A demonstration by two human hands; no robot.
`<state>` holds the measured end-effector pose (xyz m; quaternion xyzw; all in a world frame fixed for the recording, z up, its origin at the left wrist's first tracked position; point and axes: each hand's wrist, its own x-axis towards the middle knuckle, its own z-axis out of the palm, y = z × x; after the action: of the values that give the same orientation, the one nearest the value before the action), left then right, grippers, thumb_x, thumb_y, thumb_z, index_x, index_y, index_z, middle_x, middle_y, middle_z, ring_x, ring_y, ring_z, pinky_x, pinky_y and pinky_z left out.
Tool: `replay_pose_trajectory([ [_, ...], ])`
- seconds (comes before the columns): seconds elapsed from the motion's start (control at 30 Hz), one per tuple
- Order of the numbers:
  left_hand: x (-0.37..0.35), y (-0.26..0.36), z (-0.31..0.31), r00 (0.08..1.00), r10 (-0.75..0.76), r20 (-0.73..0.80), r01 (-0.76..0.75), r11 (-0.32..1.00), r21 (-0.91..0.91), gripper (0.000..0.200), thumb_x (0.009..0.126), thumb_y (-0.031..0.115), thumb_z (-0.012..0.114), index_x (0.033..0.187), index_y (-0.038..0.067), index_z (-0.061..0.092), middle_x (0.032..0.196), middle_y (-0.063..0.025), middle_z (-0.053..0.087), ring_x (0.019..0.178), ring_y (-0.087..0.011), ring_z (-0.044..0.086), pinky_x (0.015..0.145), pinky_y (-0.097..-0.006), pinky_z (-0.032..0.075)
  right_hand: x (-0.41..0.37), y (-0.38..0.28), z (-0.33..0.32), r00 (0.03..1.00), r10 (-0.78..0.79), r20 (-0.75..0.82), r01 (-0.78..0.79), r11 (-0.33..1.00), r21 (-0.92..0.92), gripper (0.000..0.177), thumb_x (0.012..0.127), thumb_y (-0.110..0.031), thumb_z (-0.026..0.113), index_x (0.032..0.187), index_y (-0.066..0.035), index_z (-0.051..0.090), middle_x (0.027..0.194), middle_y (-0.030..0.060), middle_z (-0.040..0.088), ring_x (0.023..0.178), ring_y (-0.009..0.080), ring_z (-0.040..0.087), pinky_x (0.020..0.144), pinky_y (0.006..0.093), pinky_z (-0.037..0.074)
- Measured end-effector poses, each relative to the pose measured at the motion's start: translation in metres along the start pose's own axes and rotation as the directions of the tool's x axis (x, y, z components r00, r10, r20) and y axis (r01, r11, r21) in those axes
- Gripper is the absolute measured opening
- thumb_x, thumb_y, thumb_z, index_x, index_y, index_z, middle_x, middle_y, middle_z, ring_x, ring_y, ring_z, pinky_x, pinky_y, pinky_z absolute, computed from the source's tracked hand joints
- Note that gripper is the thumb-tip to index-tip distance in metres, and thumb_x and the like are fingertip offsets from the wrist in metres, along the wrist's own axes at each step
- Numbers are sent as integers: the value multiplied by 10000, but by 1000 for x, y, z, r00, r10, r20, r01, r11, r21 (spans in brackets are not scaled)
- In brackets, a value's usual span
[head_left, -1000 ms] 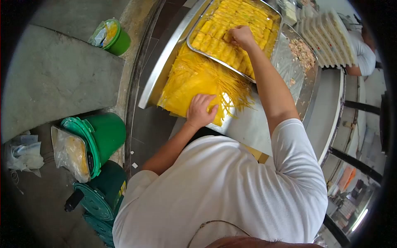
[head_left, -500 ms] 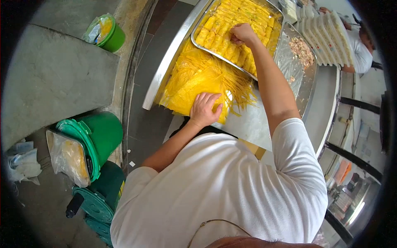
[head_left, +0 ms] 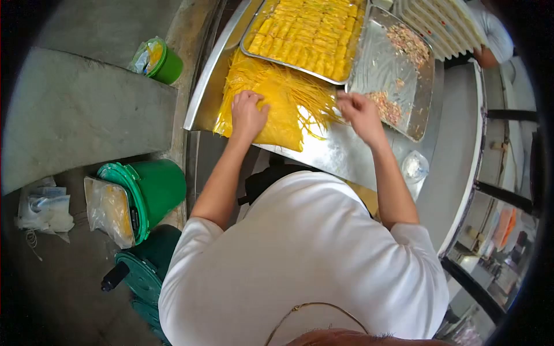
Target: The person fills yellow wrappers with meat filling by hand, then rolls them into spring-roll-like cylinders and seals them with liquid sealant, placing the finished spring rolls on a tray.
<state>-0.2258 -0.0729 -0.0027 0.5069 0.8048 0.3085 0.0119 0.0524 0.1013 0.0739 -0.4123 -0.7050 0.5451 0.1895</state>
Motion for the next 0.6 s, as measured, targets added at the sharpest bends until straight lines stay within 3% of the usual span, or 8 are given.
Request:
replay_pose_trajectory([
  [0.17, 3, 3, -8, 995, 100, -3, -100, 994, 54, 153, 842, 148, 828, 950, 82, 743, 1022, -134, 730, 1023, -378, 669, 947, -481, 513, -114, 45, -43, 952, 283, -120, -250, 940, 232, 299, 995, -62, 675, 1265, 58, 720, 793, -18, 650, 689, 51, 551, 619, 239, 455],
  [0.23, -1, 21, -16, 991, -135, -9, 132, 980, -146, 184, 853, 146, 827, 982, 55, 731, 996, -158, 739, 944, -415, 689, 876, -477, 550, -144, 63, -57, 939, 295, -175, -241, 931, 273, 300, 995, -59, 671, 1267, 60, 718, 804, -20, 653, 690, 52, 554, 623, 238, 456],
  [0.3, -8, 34, -14, 994, -82, -68, 72, 988, -139, 250, 864, 158, 838, 1048, 29, 729, 974, -154, 747, 893, -381, 714, 793, -444, 571, -168, 76, -72, 920, 313, -236, -235, 923, 305, 301, 996, -55, 667, 1269, 62, 717, 814, -22, 657, 692, 54, 557, 627, 237, 458],
  [0.37, -14, 52, -9, 918, -269, 292, 315, 941, -124, 343, 868, 184, 865, 1146, 24, 743, 949, -128, 760, 875, -273, 719, 777, -399, 567, -186, 85, -87, 923, 300, -240, -210, 917, 339, 300, 996, -51, 665, 1268, 63, 721, 837, -21, 667, 716, 49, 566, 656, 227, 469],
  [0.43, -22, 110, -12, 884, -168, 437, 305, 915, -264, 393, 887, 208, 866, 1207, 11, 750, 930, -116, 761, 863, -172, 689, 767, -351, 558, -200, 99, -102, 916, 288, -278, -196, 928, 317, 299, 996, -49, 662, 1265, 64, 724, 859, -15, 685, 736, 47, 574, 680, 223, 478],
  [0.5, -32, 169, -8, 608, -145, 781, 394, 909, -138, 316, 950, 155, 824, 1203, -15, 741, 998, -59, 757, 926, -144, 686, 839, -310, 546, -214, 109, -119, 914, 276, -298, -192, 939, 284, 298, 996, -48, 659, 1262, 65, 726, 881, -9, 704, 756, 45, 582, 704, 220, 488],
  [0.57, -47, 218, 3, 604, 103, 791, 322, 876, -360, 237, 988, 164, 792, 1149, -6, 757, 996, -41, 771, 896, -123, 688, 828, -296, 556, -224, 113, -135, 905, 287, -313, -197, 937, 289, 296, 997, -49, 651, 1257, 68, 730, 925, 11, 741, 798, 44, 604, 747, 221, 504],
  [0.6, -53, 229, 19, 572, 170, 803, 408, 790, -457, 193, 1017, 161, 760, 1137, 9, 759, 1003, -27, 779, 858, -101, 686, 811, -296, 565, -228, 116, -142, 905, 285, -315, -195, 937, 289, 296, 997, -49, 651, 1257, 68, 730, 925, 11, 741, 798, 44, 604, 747, 221, 504],
])
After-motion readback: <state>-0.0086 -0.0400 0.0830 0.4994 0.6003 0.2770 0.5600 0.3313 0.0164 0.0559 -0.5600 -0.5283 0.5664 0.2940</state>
